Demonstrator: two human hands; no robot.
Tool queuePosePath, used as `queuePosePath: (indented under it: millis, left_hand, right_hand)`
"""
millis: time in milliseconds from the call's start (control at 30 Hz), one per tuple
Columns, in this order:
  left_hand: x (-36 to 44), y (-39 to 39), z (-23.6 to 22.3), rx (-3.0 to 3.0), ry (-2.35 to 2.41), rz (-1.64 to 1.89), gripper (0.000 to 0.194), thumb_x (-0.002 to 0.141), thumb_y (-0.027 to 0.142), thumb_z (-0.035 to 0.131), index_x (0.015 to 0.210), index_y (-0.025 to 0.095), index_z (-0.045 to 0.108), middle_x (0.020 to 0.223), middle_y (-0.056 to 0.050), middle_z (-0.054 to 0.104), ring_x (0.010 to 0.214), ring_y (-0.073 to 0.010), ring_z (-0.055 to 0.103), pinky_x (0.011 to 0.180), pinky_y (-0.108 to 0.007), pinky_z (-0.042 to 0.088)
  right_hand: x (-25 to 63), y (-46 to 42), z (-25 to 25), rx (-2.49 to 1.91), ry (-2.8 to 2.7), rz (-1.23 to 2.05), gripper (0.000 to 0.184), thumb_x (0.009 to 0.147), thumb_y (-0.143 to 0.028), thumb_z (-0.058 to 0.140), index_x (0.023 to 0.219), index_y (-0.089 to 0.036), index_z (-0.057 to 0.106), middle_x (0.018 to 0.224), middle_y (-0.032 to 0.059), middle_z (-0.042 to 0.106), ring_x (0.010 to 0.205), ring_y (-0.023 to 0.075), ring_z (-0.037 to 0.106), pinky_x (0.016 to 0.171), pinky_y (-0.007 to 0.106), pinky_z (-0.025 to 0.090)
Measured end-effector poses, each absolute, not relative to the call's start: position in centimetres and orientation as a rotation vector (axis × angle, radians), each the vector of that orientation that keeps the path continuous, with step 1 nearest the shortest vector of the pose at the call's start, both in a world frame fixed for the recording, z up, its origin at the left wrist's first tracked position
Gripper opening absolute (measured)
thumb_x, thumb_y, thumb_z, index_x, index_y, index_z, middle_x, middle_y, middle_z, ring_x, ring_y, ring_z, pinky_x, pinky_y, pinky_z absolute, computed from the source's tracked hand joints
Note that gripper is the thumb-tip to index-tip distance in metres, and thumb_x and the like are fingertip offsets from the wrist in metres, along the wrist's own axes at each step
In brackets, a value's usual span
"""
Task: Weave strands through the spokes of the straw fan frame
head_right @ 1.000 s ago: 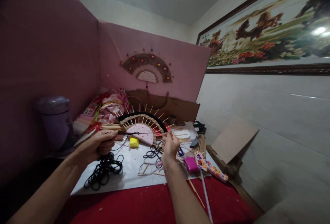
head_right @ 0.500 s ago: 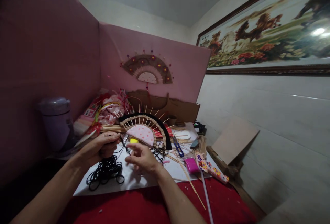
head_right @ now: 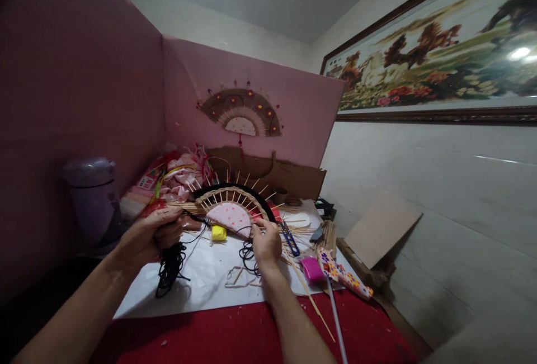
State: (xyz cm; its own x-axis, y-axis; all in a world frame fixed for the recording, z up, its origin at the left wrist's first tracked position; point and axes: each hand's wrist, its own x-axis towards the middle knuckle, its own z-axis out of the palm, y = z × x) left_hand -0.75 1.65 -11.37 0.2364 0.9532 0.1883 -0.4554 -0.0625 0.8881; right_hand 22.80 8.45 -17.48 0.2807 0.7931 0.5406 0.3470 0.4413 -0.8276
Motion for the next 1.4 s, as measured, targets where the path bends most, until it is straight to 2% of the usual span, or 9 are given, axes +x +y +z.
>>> queuePosePath:
  millis: [100,233,400,567,767,967,1067,1233,1400]
  left_hand:
    - [-0.3,1.7,-11.5,1.098,0.638,1.211,0.023,0.079,0.032,0.057,0.066,0.015,0.047,0.039,0.011,0.018,0.035,-0.0024,0.008,0.033,-0.016,0.009]
    - [0.2,1.8,-12.0,1.116,0.668,1.177,0.025,0.078,0.034,0.058,0.065,0.015,0.047,0.041,0.011,0.019,0.036,-0.0020,0.010,0.034,-0.017,0.009]
    - [0.4,1.7,-12.1,1.097,0.640,1.177,0.024,0.078,0.031,0.059,0.065,0.015,0.046,0.042,0.011,0.019,0.036,-0.0017,0.009,0.034,-0.016,0.009]
    - [0.2,1.5,-11.6,1.062,0.627,1.225,0.026,0.076,0.031,0.059,0.063,0.016,0.044,0.040,0.012,0.019,0.034,-0.0019,0.010,0.032,-0.015,0.010]
    - [-0.3,1.5,-11.3,1.040,0.579,1.277,0.022,0.076,0.027,0.058,0.065,0.016,0.043,0.039,0.012,0.021,0.033,-0.0018,0.012,0.032,-0.015,0.013]
    - [-0.1,1.5,-11.5,1.069,0.621,1.209,0.023,0.078,0.030,0.058,0.065,0.015,0.045,0.039,0.012,0.021,0.035,-0.0018,0.011,0.033,-0.015,0.012]
    - [0.4,1.5,-11.9,1.066,0.642,1.174,0.024,0.077,0.031,0.059,0.066,0.015,0.046,0.040,0.012,0.020,0.036,-0.0021,0.011,0.033,-0.016,0.010]
    - [0.8,1.7,-12.3,1.074,0.637,1.163,0.023,0.078,0.030,0.059,0.066,0.016,0.045,0.041,0.012,0.020,0.036,-0.0019,0.010,0.034,-0.016,0.010]
    - [0.9,1.7,-12.2,1.061,0.629,1.180,0.024,0.079,0.029,0.058,0.064,0.015,0.045,0.041,0.012,0.020,0.036,-0.0018,0.009,0.034,-0.016,0.010]
  right_hand:
    - [21.5,7.1,-16.6,-0.987,-1.486,0.467,0.031,0.074,-0.031,0.056,0.101,-0.019,0.066,0.114,0.0103,0.057,0.095,0.0217,0.055,0.074,0.032,0.047]
    - [19.8,5.0,-15.9,-0.697,-1.656,1.173,0.055,0.073,-0.036,0.061,0.126,-0.031,0.046,0.123,0.0059,0.052,0.056,0.0092,0.052,0.043,0.023,0.042]
    - [18.7,4.2,-16.5,-0.623,-1.667,1.476,0.051,0.063,-0.037,0.071,0.110,-0.023,0.057,0.079,0.0009,0.062,0.050,0.0078,0.047,0.037,0.018,0.038]
    - [19.9,6.1,-16.8,-0.912,-1.567,1.129,0.030,0.075,-0.044,0.053,0.064,-0.016,0.054,0.042,-0.0091,0.034,0.034,0.0052,0.028,0.034,0.019,0.025]
    - [23.0,7.5,-16.2,-1.508,-1.666,0.092,0.022,0.081,-0.028,0.048,0.066,-0.017,0.060,0.060,0.0041,0.061,0.059,0.0152,0.054,0.055,0.026,0.033]
    - [22.8,6.7,-16.1,-1.613,-1.838,-0.023,0.021,0.082,-0.027,0.048,0.075,-0.019,0.067,0.081,0.0089,0.066,0.074,0.0196,0.060,0.063,0.029,0.039]
    - [21.6,6.1,-15.8,-1.156,-1.846,0.300,0.023,0.084,-0.027,0.046,0.088,-0.020,0.068,0.109,0.0077,0.061,0.088,0.0177,0.058,0.071,0.028,0.043]
    - [19.6,4.6,-15.9,-0.674,-1.807,1.397,0.058,0.069,-0.031,0.065,0.124,-0.025,0.049,0.114,0.0066,0.057,0.051,0.0068,0.051,0.040,0.020,0.042]
    - [19.1,4.2,-16.6,-0.687,-1.778,1.641,0.031,0.066,-0.038,0.067,0.085,-0.013,0.063,0.056,-0.0034,0.055,0.035,0.0032,0.040,0.031,0.014,0.029]
